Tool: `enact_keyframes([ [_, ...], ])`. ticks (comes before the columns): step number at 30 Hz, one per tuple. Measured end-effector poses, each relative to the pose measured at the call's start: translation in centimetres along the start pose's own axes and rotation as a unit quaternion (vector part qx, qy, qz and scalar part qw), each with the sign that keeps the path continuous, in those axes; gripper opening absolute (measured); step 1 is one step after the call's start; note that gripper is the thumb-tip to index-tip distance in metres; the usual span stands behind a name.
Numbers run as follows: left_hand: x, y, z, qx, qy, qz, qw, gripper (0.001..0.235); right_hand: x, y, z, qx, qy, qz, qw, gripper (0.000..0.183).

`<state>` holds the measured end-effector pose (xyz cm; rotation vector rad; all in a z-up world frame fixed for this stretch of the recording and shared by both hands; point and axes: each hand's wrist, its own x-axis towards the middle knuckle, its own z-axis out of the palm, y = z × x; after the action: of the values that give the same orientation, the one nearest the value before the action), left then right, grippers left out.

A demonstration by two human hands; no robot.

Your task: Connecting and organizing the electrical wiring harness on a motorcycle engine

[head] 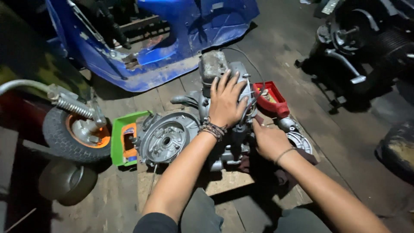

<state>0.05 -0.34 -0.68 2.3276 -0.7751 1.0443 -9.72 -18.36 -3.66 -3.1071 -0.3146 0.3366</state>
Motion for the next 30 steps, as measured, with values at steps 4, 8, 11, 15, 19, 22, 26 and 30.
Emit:
enact_keyframes([
  [4, 0.1, -0.2, -0.2, -0.015, -0.001, -0.007, 1.000, 0.044, 1.2, 0.2, -0.9, 0.014, -0.033, 0.011, 0.999, 0.088],
  [8, 0.2, 0.1, 0.1, -0.022, 0.008, 0.003, 1.000, 0.044, 0.8, 0.6, -1.3, 0.025, 0.033, 0.003, 0.999, 0.072],
  [11, -0.1, 0.1, 0.0, -0.019, 0.009, 0.001, 1.000, 0.044, 0.1, -0.2, -1.2, 0.027, 0.009, -0.009, 1.000, 0.067],
  [15, 0.3, 0.0, 0.2, -0.015, 0.006, -0.002, 1.000, 0.044, 0.9, 0.7, -1.4, 0.023, 0.000, 0.007, 1.000, 0.067],
  [19, 0.0, 0.2, 0.0, -0.007, -0.012, -0.006, 1.000, 0.043, 0.4, 0.3, -1.4, 0.050, 0.022, 0.004, 0.998, 0.066],
  [22, 0.2, -0.1, -0.5, 0.006, -0.015, 0.002, 1.000, 0.043, -1.0, -1.8, -4.2, 0.062, 0.014, -0.014, 0.998, 0.066],
  [26, -0.1, -0.1, -0.3, -0.002, -0.037, 0.000, 0.999, 0.043, 0.6, 0.0, -0.9, 0.067, 0.053, -0.009, 0.996, 0.063],
  [30, 0.1, 0.0, -0.4, 0.014, -0.054, 0.008, 0.998, 0.043, 1.5, 1.3, 0.6, 0.079, 0.064, -0.006, 0.995, 0.065],
])
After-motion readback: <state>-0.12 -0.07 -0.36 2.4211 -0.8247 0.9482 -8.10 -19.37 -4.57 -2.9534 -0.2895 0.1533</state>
